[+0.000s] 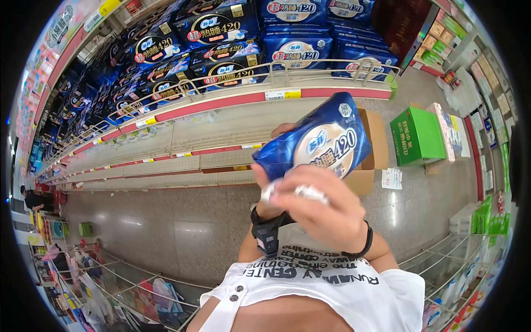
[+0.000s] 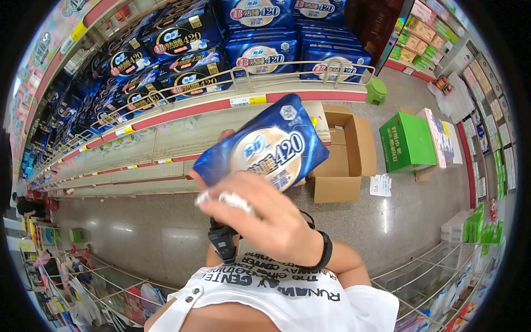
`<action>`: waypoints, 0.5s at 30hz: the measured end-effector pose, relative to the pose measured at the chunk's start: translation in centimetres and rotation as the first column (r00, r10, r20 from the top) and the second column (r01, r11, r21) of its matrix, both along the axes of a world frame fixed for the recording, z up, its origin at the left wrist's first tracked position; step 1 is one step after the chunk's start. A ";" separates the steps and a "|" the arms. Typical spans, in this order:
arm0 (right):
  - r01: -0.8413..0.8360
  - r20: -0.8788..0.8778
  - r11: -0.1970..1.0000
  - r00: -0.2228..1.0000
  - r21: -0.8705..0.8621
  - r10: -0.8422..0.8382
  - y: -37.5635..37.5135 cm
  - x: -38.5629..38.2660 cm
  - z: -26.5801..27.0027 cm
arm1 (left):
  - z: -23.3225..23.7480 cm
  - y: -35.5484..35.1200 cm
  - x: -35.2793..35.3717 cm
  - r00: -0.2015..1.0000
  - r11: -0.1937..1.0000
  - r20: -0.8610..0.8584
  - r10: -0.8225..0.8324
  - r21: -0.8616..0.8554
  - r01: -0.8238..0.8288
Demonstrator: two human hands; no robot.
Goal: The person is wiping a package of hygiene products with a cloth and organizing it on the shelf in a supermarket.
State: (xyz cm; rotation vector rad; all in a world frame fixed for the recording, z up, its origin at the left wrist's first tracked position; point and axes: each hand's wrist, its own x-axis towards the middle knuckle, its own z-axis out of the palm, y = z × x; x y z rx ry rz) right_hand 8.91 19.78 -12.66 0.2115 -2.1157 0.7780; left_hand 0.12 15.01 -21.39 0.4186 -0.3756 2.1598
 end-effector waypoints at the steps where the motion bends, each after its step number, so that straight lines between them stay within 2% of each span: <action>1: -0.066 0.025 0.995 0.998 0.080 0.064 0.3 0.5 -0.4 | 0.5 0.2 -0.7 0.950 0.969 -0.269 0.159 -0.142 -0.202; 2: -0.060 0.021 0.995 0.998 0.079 0.058 0.9 0.7 -0.3 | -0.5 0.4 -1.5 0.931 0.980 -0.325 0.169 -0.042 -0.193; 3: 0.005 0.003 0.995 1.000 0.100 -0.006 1.8 0.9 0.1 | 0.1 0.1 -1.4 0.930 0.981 -0.327 0.166 -0.042 -0.190; 4: 0.069 -0.010 0.990 0.998 0.121 -0.068 2.5 0.8 0.4 | 1.2 -0.5 -0.8 0.891 0.924 -0.428 0.155 -0.257 -0.284; 5: 0.273 -0.043 0.961 0.962 0.042 -0.271 3.0 0.5 0.5 | 1.7 -0.9 -0.3 0.847 0.809 -0.519 0.115 -0.446 -0.383; 6: 0.382 -0.065 0.924 0.922 0.004 -0.380 3.9 -0.1 1.0 | 1.4 -0.7 0.0 0.877 0.866 -0.467 0.111 -0.388 -0.316; 7: 0.483 -0.085 0.875 0.871 -0.035 -0.485 4.6 -0.5 1.3 | 1.4 -0.7 0.0 0.877 0.867 -0.467 0.111 -0.386 -0.315; 8: 0.483 -0.085 0.875 0.871 -0.034 -0.484 4.4 -0.5 1.3 | 1.3 -0.7 0.0 0.841 0.828 -0.526 0.129 -0.409 -0.383; 9: 0.468 -0.089 0.882 0.878 -0.050 -0.471 4.2 -0.5 1.2 | 1.3 -0.6 -0.1 0.800 0.785 -0.583 0.145 -0.424 -0.451; 10: 0.451 -0.093 0.890 0.885 -0.066 -0.455 3.9 -0.5 1.0 | 0.9 -0.4 -0.2 0.841 0.828 -0.522 0.144 -0.401 -0.391; 11: 0.328 -0.039 0.942 0.943 -0.069 -0.331 3.1 0.2 0.7 | 1.0 -0.4 -0.4 0.841 0.828 -0.521 0.147 -0.400 -0.393; 13: -0.004 -0.046 1.000 0.999 0.002 0.004 1.6 0.7 0.0 | 1.3 -0.5 -0.9 0.872 0.832 -0.466 0.148 -0.417 -0.365; 14: -0.071 0.040 0.994 0.997 0.087 0.068 0.9 1.5 0.0 | -0.2 0.7 -1.2 0.981 0.992 -0.152 0.121 -0.001 -0.123; 15: -0.143 0.130 0.976 0.984 0.163 0.123 0.6 2.0 0.1 | -0.3 0.5 -1.1 0.981 0.992 -0.151 0.121 -0.006 -0.123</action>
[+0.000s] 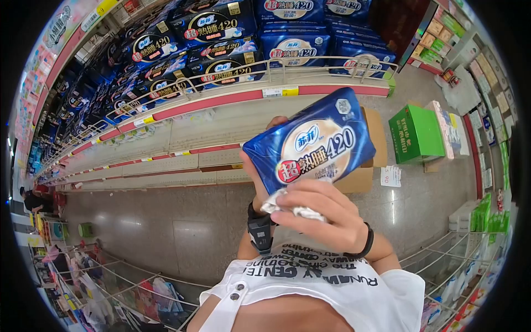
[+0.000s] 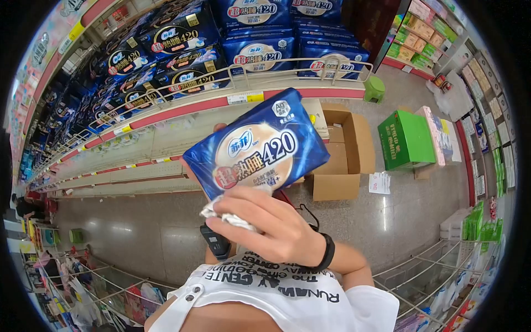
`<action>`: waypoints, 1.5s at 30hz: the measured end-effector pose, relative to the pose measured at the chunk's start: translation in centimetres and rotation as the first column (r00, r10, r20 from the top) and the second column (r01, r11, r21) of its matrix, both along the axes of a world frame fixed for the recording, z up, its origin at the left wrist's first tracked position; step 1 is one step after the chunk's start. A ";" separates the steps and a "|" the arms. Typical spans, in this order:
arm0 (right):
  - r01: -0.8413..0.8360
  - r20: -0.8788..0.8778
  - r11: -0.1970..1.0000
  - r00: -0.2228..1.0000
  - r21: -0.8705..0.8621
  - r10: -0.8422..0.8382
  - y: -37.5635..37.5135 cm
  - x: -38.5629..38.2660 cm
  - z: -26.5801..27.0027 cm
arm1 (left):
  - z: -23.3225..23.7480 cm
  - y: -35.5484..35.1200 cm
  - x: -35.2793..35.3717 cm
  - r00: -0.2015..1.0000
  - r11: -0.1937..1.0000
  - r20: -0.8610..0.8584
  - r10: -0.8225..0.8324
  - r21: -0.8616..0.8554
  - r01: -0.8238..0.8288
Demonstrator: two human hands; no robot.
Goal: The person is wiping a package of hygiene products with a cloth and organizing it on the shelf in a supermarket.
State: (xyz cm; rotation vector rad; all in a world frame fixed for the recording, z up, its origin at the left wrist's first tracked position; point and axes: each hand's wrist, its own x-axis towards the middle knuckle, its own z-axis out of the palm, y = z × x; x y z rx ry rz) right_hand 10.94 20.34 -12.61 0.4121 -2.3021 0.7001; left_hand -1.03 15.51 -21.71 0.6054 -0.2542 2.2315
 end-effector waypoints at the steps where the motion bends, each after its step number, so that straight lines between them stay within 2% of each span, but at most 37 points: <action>1: -0.002 -0.024 1.000 1.000 -0.022 0.001 0.4 0.0 0.1 | -0.1 -0.4 0.0 0.998 0.983 -0.052 0.026 -0.179 -0.035; 2: 0.045 -0.053 0.999 0.998 -0.031 -0.046 1.2 0.0 0.4 | -0.1 -0.7 0.0 0.993 0.934 -0.107 0.042 -0.349 -0.077; 3: 0.202 -0.155 0.979 0.968 0.006 -0.199 2.1 -0.1 0.3 | -0.5 -0.2 -0.1 0.984 0.896 -0.171 0.045 -0.429 -0.115; 5: 0.499 -0.230 0.856 0.825 -0.134 -0.517 4.0 -0.8 1.0 | -0.7 -0.3 0.3 0.992 0.901 -0.125 0.031 -0.425 -0.082; 6: 0.596 -0.242 0.785 0.747 -0.167 -0.619 5.1 -1.2 1.3 | -0.7 -0.3 0.5 0.996 0.908 -0.083 0.016 -0.417 -0.049; 7: 0.622 -0.173 0.726 0.712 -0.293 -0.680 5.7 -1.3 1.0 | -0.8 -0.4 0.6 0.997 0.905 -0.077 0.015 -0.423 -0.046; 10: 0.655 -0.126 0.664 0.671 -0.359 -0.730 5.5 -1.5 0.2 | -0.3 0.1 0.2 0.974 0.866 -0.226 0.029 -0.480 -0.137; 11: 0.616 -0.169 0.689 0.686 -0.383 -0.708 5.5 -1.6 -0.4 | 0.5 -0.2 0.5 0.985 0.824 -0.168 0.026 -0.554 -0.116; 12: 0.613 -0.168 0.690 0.689 -0.384 -0.705 5.3 -1.5 -0.5 | 0.5 -0.2 0.5 0.985 0.823 -0.168 0.029 -0.555 -0.119; 14: 0.565 -0.169 0.743 0.744 -0.359 -0.647 4.3 -1.1 -0.8 | 0.3 -0.1 0.5 0.999 0.901 -0.051 -0.008 -0.434 -0.015; 15: 0.512 -0.115 0.773 0.801 -0.375 -0.587 3.2 -0.8 -0.7 | 0.5 -0.1 0.4 0.999 0.900 -0.051 -0.008 -0.435 -0.015; 16: 0.438 -0.206 0.870 0.851 -0.227 -0.483 3.0 -0.7 -1.3 | 1.0 -0.1 0.4 0.999 0.882 -0.045 0.016 -0.470 -0.036; 17: 0.252 -0.201 0.949 0.936 -0.191 -0.289 2.3 -0.6 -0.8 | 1.3 0.0 0.3 0.998 0.863 -0.040 0.040 -0.502 -0.055; 18: 0.108 -0.174 0.991 0.977 -0.081 -0.121 2.2 -0.4 -0.9 | 0.8 0.1 0.1 0.998 0.865 -0.043 0.038 -0.499 -0.054; 20: 0.039 -0.084 0.994 0.996 0.103 -0.031 1.5 0.4 -1.1 | -0.6 0.4 -0.3 0.996 0.896 0.085 0.024 -0.444 0.016; 21: 0.077 -0.115 0.997 0.991 0.016 -0.075 1.6 0.4 -1.2 | -0.5 0.4 -0.3 0.998 0.890 0.057 0.030 -0.456 -0.001; 22: 0.172 0.009 0.984 0.985 -0.038 -0.171 2.1 0.7 0.1 | -0.2 0.4 -0.3 0.998 0.891 0.054 0.026 -0.454 0.002; 24: 0.466 -0.217 0.867 0.841 -0.176 -0.496 4.3 0.5 -1.3 | 0.6 0.0 -0.2 0.995 0.893 0.099 0.023 -0.449 0.024; 25: 0.466 -0.220 0.868 0.841 -0.173 -0.495 4.9 0.4 -1.5 | 0.4 0.0 -0.3 0.995 0.895 0.098 0.022 -0.445 0.024; 27: 0.495 -0.104 0.738 0.795 -0.459 -0.597 5.5 0.2 -1.6 | 0.1 0.0 -0.5 0.989 0.821 -0.078 0.123 -0.552 -0.146; 28: 0.494 -0.106 0.738 0.795 -0.458 -0.598 5.8 0.2 -1.7 | 0.2 0.0 -0.6 0.989 0.821 -0.079 0.123 -0.551 -0.146; 30: 0.659 0.134 0.510 0.674 -0.554 -0.726 6.5 0.4 -1.9 | 0.5 0.0 -1.0 0.977 0.786 -0.150 0.154 -0.580 -0.213; 32: 0.642 0.198 0.515 0.714 -0.569 -0.671 7.1 1.2 -3.2 | 0.7 0.1 -1.2 0.958 0.747 -0.220 0.183 -0.602 -0.281; 34: 0.401 0.225 0.393 0.878 -0.827 -0.422 6.3 2.1 -4.2 | 1.1 0.3 -1.4 0.933 0.706 -0.287 0.215 -0.615 -0.352; 35: 0.447 0.222 0.544 0.875 -0.710 -0.429 6.0 2.7 -5.2 | 1.3 0.3 -1.5 0.919 0.683 -0.321 0.229 -0.620 -0.386; 36: 0.446 0.222 0.544 0.876 -0.710 -0.429 5.5 2.6 -5.1 | 1.5 0.3 -1.6 0.904 0.658 -0.355 0.239 -0.625 -0.420; 38: 0.354 0.198 0.617 0.930 -0.703 -0.309 4.3 2.1 -4.4 | 1.8 0.4 -1.7 0.870 0.607 -0.425 0.249 -0.632 -0.482; 39: 0.396 0.246 0.500 0.908 -0.770 -0.340 4.4 2.1 -4.3 | 1.9 0.4 -1.8 0.852 0.581 -0.460 0.251 -0.633 -0.513; 40: 0.396 0.245 0.498 0.907 -0.771 -0.342 4.5 1.9 -4.0 | 2.0 0.4 -1.9 0.832 0.555 -0.494 0.252 -0.631 -0.543; 42: 0.372 0.138 0.405 0.854 -0.835 -0.501 4.8 1.0 -3.4 | 1.7 0.5 -2.3 0.808 0.530 -0.533 0.251 -0.624 -0.575; 44: 0.434 0.175 0.403 0.824 -0.806 -0.539 4.8 0.8 -2.2 | 0.0 0.5 -2.9 0.540 0.509 -0.786 0.301 -0.346 -0.788; 45: 0.545 0.156 0.532 0.779 -0.647 -0.608 4.6 0.7 -1.6 | 0.1 0.2 -3.1 0.399 0.546 -0.869 0.292 -0.191 -0.816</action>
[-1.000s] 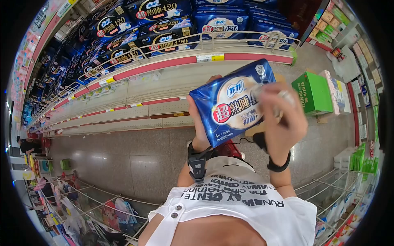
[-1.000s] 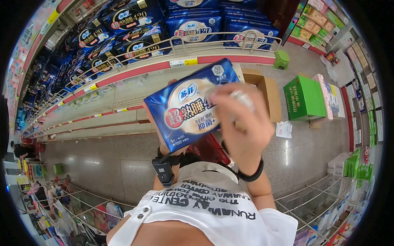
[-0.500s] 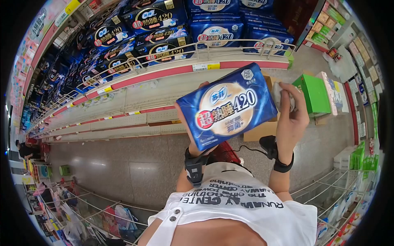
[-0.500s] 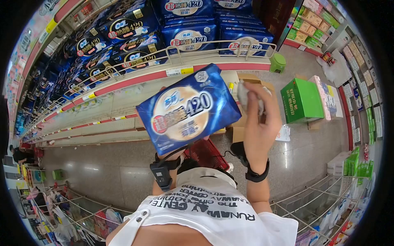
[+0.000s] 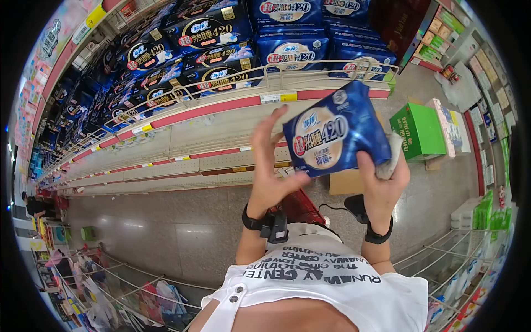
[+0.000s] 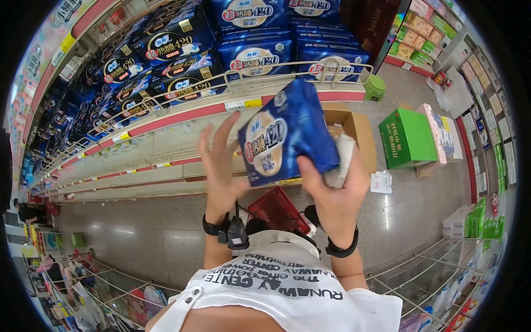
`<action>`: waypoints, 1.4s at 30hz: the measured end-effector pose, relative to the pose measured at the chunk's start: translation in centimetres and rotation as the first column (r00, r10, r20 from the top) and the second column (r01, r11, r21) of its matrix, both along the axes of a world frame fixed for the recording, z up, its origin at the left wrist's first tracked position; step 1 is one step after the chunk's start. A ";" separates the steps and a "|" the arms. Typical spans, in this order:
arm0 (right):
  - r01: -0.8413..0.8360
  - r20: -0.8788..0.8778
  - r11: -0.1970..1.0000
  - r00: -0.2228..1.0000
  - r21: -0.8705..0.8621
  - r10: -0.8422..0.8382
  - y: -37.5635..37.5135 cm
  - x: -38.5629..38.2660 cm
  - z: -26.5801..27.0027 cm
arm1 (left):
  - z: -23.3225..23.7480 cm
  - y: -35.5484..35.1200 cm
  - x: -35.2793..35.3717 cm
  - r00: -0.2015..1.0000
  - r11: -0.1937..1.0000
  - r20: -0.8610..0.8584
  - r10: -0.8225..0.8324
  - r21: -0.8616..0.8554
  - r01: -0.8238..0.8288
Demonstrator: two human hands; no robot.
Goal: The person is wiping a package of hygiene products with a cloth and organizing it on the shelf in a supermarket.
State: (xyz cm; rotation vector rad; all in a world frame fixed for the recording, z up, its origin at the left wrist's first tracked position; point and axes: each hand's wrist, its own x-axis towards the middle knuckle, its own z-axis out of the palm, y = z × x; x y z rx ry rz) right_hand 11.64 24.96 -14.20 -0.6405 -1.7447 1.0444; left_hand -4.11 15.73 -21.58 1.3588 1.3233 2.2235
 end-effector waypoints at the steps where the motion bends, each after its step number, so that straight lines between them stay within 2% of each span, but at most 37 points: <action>1: 0.029 0.121 0.978 0.991 0.207 -0.055 -0.2 -0.2 0.4 | 0.3 0.0 0.1 1.000 1.000 0.000 0.000 -0.001 0.000; 2: 0.013 0.135 0.960 0.989 0.280 -0.053 -0.5 -0.6 0.6 | 1.0 0.2 0.3 0.977 0.999 -0.212 0.027 -0.017 -0.031; 3: -0.066 0.109 0.969 0.993 0.240 0.040 -1.1 -0.9 1.0 | 1.7 0.2 0.7 0.909 0.997 -0.414 0.050 -0.027 -0.067; 5: -0.118 0.085 0.959 0.991 0.259 0.099 -1.6 -1.3 0.8 | 1.8 0.3 1.1 0.886 0.988 -0.457 0.076 -0.085 -0.129; 6: -0.120 0.084 0.958 0.991 0.260 0.102 -1.6 -1.2 0.7 | 0.9 0.5 1.1 0.906 0.988 -0.410 0.103 -0.061 -0.140; 7: -0.216 0.086 0.957 0.975 0.194 0.203 -1.5 -1.0 0.5 | 0.1 0.7 1.1 0.924 0.988 -0.361 0.128 -0.037 -0.151; 8: -0.310 0.081 0.942 0.950 0.127 0.302 -1.4 -0.8 0.4 | -0.8 0.3 1.7 0.976 0.988 -0.210 0.065 -0.127 -0.093; 9: -0.310 0.080 0.942 0.950 0.127 0.302 -1.2 -0.7 0.5 | -0.4 0.1 2.4 0.976 0.988 -0.210 0.065 -0.127 -0.093; 10: -0.360 -0.031 0.932 0.933 -0.041 0.359 -1.0 -0.5 0.7 | 0.5 0.0 3.2 0.999 0.995 0.037 -0.012 -0.094 0.015; 11: -0.417 -0.148 0.886 0.907 -0.201 0.393 -0.8 -0.3 1.0 | 1.0 -0.1 3.6 0.956 0.993 0.278 -0.096 -0.036 0.110; 12: -0.456 -0.211 0.872 0.884 -0.180 0.418 -0.7 0.0 1.6 | 0.8 -0.2 3.7 0.944 0.981 0.290 -0.157 -0.061 0.182; 13: -0.457 -0.208 0.870 0.883 -0.182 0.420 -0.8 -0.1 1.9 | 0.6 -0.3 4.0 0.943 0.982 0.293 -0.155 -0.061 0.180; 14: -0.245 -0.062 0.965 0.966 0.095 0.251 -1.0 -0.5 2.0 | 0.4 -0.2 4.3 0.874 0.963 0.434 -0.220 -0.046 0.265; 15: -0.038 0.024 0.920 0.999 0.390 0.032 -1.3 -0.9 2.2 | 0.1 -0.1 4.7 0.779 0.938 0.562 -0.277 -0.017 0.346; 17: -0.006 -0.017 0.897 1.000 0.442 0.015 -1.7 -1.7 2.4 | -0.6 0.4 5.2 0.697 0.917 0.631 -0.341 0.058 0.395; 19: 0.096 -0.058 0.813 0.995 0.574 -0.077 -1.9 -2.4 2.4 | -0.7 1.0 5.8 0.687 0.938 0.652 -0.321 0.117 0.327; 20: 0.104 -0.083 0.788 0.994 0.606 -0.067 -1.6 -2.8 2.3 | -0.3 0.8 5.6 0.686 0.937 0.652 -0.323 0.118 0.329; 21: 0.105 -0.083 0.788 0.994 0.607 -0.069 -1.4 -3.1 2.4 | 0.8 0.2 5.3 0.752 0.958 0.615 -0.236 0.021 0.284; 22: 0.050 -0.072 0.773 0.997 0.632 -0.006 -1.2 -3.4 2.6 | 1.4 0.0 5.0 0.811 0.970 0.565 -0.149 -0.075 0.230; 23: -0.004 -0.060 0.755 0.997 0.655 0.057 -1.2 -3.6 2.7 | 1.4 0.1 4.9 0.812 0.970 0.565 -0.149 -0.075 0.231; 24: -0.141 0.037 0.785 0.988 0.603 0.149 -1.5 -3.3 3.0 | 1.5 0.1 4.7 0.881 0.985 0.465 -0.085 -0.095 0.145; 25: -0.141 0.035 0.786 0.988 0.602 0.150 -1.8 -3.1 3.2 | 1.5 0.1 4.5 0.934 0.993 0.357 -0.015 -0.104 0.056; 26: -0.275 0.152 0.782 0.961 0.558 0.230 -2.1 -3.0 3.4 | 1.2 0.0 4.2 0.935 0.993 0.355 -0.012 -0.107 0.053; 27: -0.405 0.264 0.766 0.913 0.500 0.310 -2.5 -2.8 3.4 | 0.6 -0.1 3.9 0.933 0.992 0.356 -0.042 -0.100 0.082; 29: -0.425 0.292 0.770 0.902 0.476 0.318 -2.7 -2.7 1.5 | -0.2 -0.4 3.3 0.927 0.988 0.363 -0.097 -0.079 0.135; 30: -0.402 0.267 0.776 0.914 0.486 0.306 -2.5 -2.7 0.4 | 0.8 -0.7 3.6 0.920 0.989 0.370 -0.132 -0.013 0.147; 31: -0.376 0.240 0.784 0.926 0.495 0.293 -2.2 -2.6 -0.1 | -0.6 -0.3 2.5 0.919 0.990 0.372 -0.127 -0.010 0.141; 32: -0.360 0.243 0.793 0.931 0.492 0.273 -2.1 -2.5 0.2 | -3.1 0.5 0.8 0.816 0.958 0.536 -0.215 -0.046 0.283; 33: -0.363 0.243 0.791 0.930 0.492 0.275 -1.8 -2.5 0.1 | -3.3 0.7 -0.2 0.676 0.904 0.684 -0.275 -0.055 0.423; 34: -0.300 0.186 0.834 0.953 0.464 0.239 -1.4 -2.5 0.0 | -3.5 0.4 -0.2 0.677 0.905 0.683 -0.275 -0.054 0.422; 37: -0.196 0.092 0.877 0.981 0.439 0.174 -0.9 -2.2 -0.1 | -0.9 -1.6 1.6 0.846 0.878 0.252 -0.470 0.030 0.478; 38: -0.183 -0.023 0.952 0.981 0.245 0.194 -1.1 -2.0 -0.1 | 2.1 -2.3 3.0 0.849 0.905 0.334 -0.410 0.030 0.425; 39: -0.185 -0.140 0.982 0.972 0.039 0.188 -1.2 -1.8 -0.1 | 2.2 -2.4 3.2 0.847 0.903 0.333 -0.414 0.031 0.428; 40: -0.229 -0.177 0.973 0.960 -0.042 0.218 -1.3 -1.7 0.2 | 2.3 -2.5 3.4 0.964 0.965 0.083 -0.251 -0.051 0.256; 41: -0.225 -0.176 0.973 0.961 -0.044 0.214 -1.4 -1.5 0.4 | 2.3 -2.6 3.7 0.981 0.995 -0.182 -0.073 -0.082 0.059; 42: -0.232 -0.181 0.969 0.960 -0.085 0.214 -1.7 -1.3 0.6 | 2.5 -1.9 4.9 0.993 1.000 -0.115 0.000 -0.004 0.000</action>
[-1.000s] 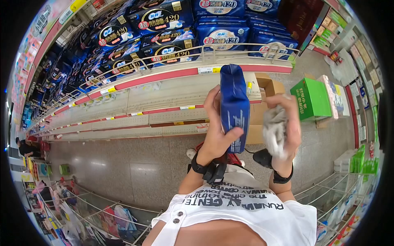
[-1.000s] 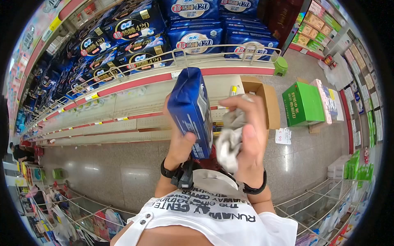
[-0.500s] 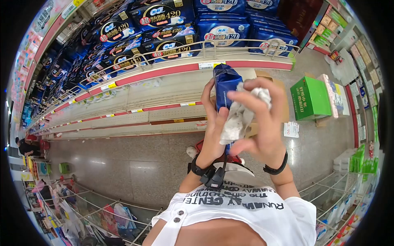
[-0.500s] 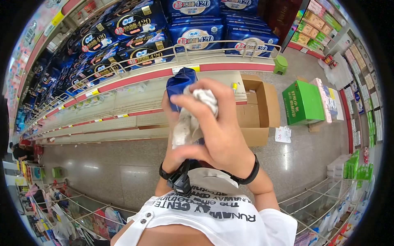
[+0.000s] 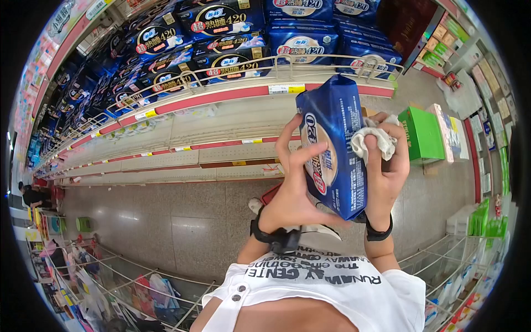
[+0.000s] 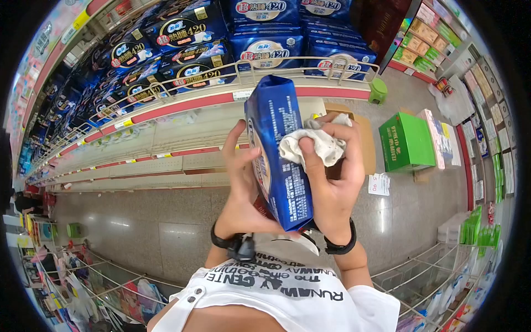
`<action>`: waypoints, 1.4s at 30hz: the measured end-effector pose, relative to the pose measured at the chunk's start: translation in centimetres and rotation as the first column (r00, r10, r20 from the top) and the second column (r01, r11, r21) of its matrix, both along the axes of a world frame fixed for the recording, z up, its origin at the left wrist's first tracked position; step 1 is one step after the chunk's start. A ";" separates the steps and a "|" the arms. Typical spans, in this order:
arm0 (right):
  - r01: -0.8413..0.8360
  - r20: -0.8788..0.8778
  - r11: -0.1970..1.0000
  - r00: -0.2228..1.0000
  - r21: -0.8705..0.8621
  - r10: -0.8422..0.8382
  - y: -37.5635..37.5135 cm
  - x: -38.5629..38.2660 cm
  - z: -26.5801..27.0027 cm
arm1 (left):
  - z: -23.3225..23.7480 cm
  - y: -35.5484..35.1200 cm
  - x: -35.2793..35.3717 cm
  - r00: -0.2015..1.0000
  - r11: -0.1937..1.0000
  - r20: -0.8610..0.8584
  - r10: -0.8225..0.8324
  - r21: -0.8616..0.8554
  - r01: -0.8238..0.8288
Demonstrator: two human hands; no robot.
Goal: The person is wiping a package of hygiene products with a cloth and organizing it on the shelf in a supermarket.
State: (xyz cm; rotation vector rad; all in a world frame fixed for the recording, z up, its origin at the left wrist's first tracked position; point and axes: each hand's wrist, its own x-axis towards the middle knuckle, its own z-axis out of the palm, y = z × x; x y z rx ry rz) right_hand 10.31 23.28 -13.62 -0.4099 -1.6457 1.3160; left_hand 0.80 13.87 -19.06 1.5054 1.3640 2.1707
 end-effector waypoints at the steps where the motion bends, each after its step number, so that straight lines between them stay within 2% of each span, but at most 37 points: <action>1: -0.009 0.003 0.999 1.000 -0.041 0.009 -0.2 0.1 0.1 | -0.7 0.6 0.5 1.000 1.000 0.001 -0.004 -0.001 0.004; 2: 0.012 0.001 1.000 1.000 0.021 -0.012 -0.2 0.0 0.0 | -2.0 1.2 0.7 0.984 0.987 -0.074 0.159 0.017 -0.158; 4: 0.027 -0.009 0.998 1.000 0.057 -0.027 -0.4 -0.1 -0.2 | -3.1 1.5 0.7 0.881 0.898 -0.178 0.439 0.041 -0.439; 7: 0.042 -0.023 0.995 0.999 0.089 -0.040 -0.6 0.2 -0.5 | -2.0 0.7 0.5 0.867 0.882 -0.184 0.462 -0.011 -0.472; 8: -0.009 -0.049 0.997 0.999 0.073 0.012 -0.6 0.4 -0.5 | -0.7 0.4 0.3 0.852 0.870 -0.203 0.483 0.002 -0.493; 9: -0.062 -0.076 0.996 0.995 0.057 0.066 -0.7 0.5 -0.5 | -0.4 0.3 -0.3 0.879 0.895 -0.173 0.444 0.047 -0.443; 10: -0.050 -0.021 0.990 0.998 0.134 0.053 -0.4 0.8 -0.8 | -0.4 -0.2 -0.5 0.929 0.932 -0.089 0.360 -0.012 -0.362; 11: -0.052 -0.021 0.989 0.998 0.135 0.056 -0.5 0.9 -0.9 | -0.6 -0.8 -0.5 0.962 0.960 0.000 0.273 -0.063 -0.273; 13: -0.126 -0.051 0.962 0.989 0.243 0.142 -0.7 1.2 -0.9 | -1.6 -1.3 -0.4 0.935 0.986 0.321 0.150 0.026 -0.167; 14: -0.130 -0.068 0.963 0.986 0.236 0.150 -0.9 1.6 -1.0 | -1.6 -1.1 -1.1 0.955 0.983 0.277 0.102 0.122 -0.140; 15: -0.133 -0.070 0.963 0.986 0.234 0.153 -1.2 1.7 -0.9 | -1.6 -1.3 -1.5 0.955 0.982 0.276 0.106 0.121 -0.144; 17: -0.140 -0.262 0.979 0.949 0.145 0.175 -1.8 1.9 -0.6 | -1.7 -2.0 -2.0 0.982 0.985 0.076 0.172 -0.003 -0.172; 18: -0.094 -0.283 0.984 0.949 0.155 0.135 -1.5 2.2 -0.6 | -1.9 -2.0 -2.1 0.979 0.981 0.061 0.193 -0.036 -0.192; 19: -0.097 -0.281 0.984 0.950 0.151 0.137 -1.0 2.8 -0.7 | -1.7 -1.9 -2.2 0.978 0.980 0.064 0.196 -0.040 -0.194; 21: 0.046 -0.169 0.944 0.986 0.326 0.011 0.2 4.2 -0.6 | -1.0 -1.8 -2.4 0.997 0.993 0.004 0.071 0.090 -0.071; 22: 0.138 -0.158 0.895 0.984 0.424 -0.077 0.5 4.4 -0.3 | -1.5 -1.6 -2.2 0.989 0.989 0.150 0.010 0.146 -0.032; 23: 0.139 -0.158 0.895 0.984 0.423 -0.078 0.8 4.6 0.0 | -1.8 -1.5 -2.6 0.989 0.989 0.150 0.009 0.144 -0.031; 25: 0.319 -0.225 0.854 0.943 0.411 -0.245 1.3 5.0 0.4 | -2.2 -1.2 -3.7 0.985 0.949 0.058 -0.164 0.282 0.142; 27: 0.326 -0.256 0.866 0.936 0.379 -0.241 1.8 5.4 0.4 | -2.4 -1.4 -3.6 0.981 0.953 0.095 -0.171 0.268 0.140; 29: 0.414 -0.213 0.838 0.909 0.356 -0.359 2.2 5.9 0.5 | -2.1 -1.4 -3.6 0.980 0.938 0.085 -0.179 0.315 0.144; 31: 0.388 -0.200 0.839 0.921 0.382 -0.335 2.0 5.6 0.7 | -2.2 -1.6 -3.7 0.986 0.946 0.053 -0.156 0.296 0.134; 33: 0.530 -0.203 0.763 0.848 0.371 -0.490 1.6 5.0 1.1 | -1.9 -1.6 -3.6 0.979 0.929 0.045 -0.199 0.327 0.174; 34: 0.531 -0.202 0.762 0.847 0.371 -0.492 1.3 4.5 1.4 | -1.8 -1.6 -3.4 0.974 0.919 0.059 -0.220 0.346 0.186; 36: 0.498 -0.370 0.759 0.857 0.419 -0.358 0.7 3.7 2.1 | -1.6 -1.4 -3.3 0.972 0.911 0.051 -0.229 0.364 0.196; 37: 0.498 -0.370 0.759 0.857 0.419 -0.359 0.4 3.9 1.7 | -1.4 -1.3 -3.2 0.971 0.901 0.041 -0.237 0.382 0.204; 39: 0.332 -0.377 0.841 0.911 0.428 -0.169 -0.9 4.7 0.7 | -1.1 -1.2 -2.4 0.966 0.900 0.077 -0.249 0.386 0.201; 41: 0.042 -0.312 0.860 0.940 0.508 0.138 -2.5 4.8 0.7 | -1.1 -0.9 -1.9 0.932 0.866 0.165 -0.324 0.448 0.222; 42: 0.104 -0.289 0.788 0.952 0.607 0.097 -3.3 3.9 1.2 | -1.1 -0.7 -2.0 0.947 0.867 0.111 -0.302 0.445 0.224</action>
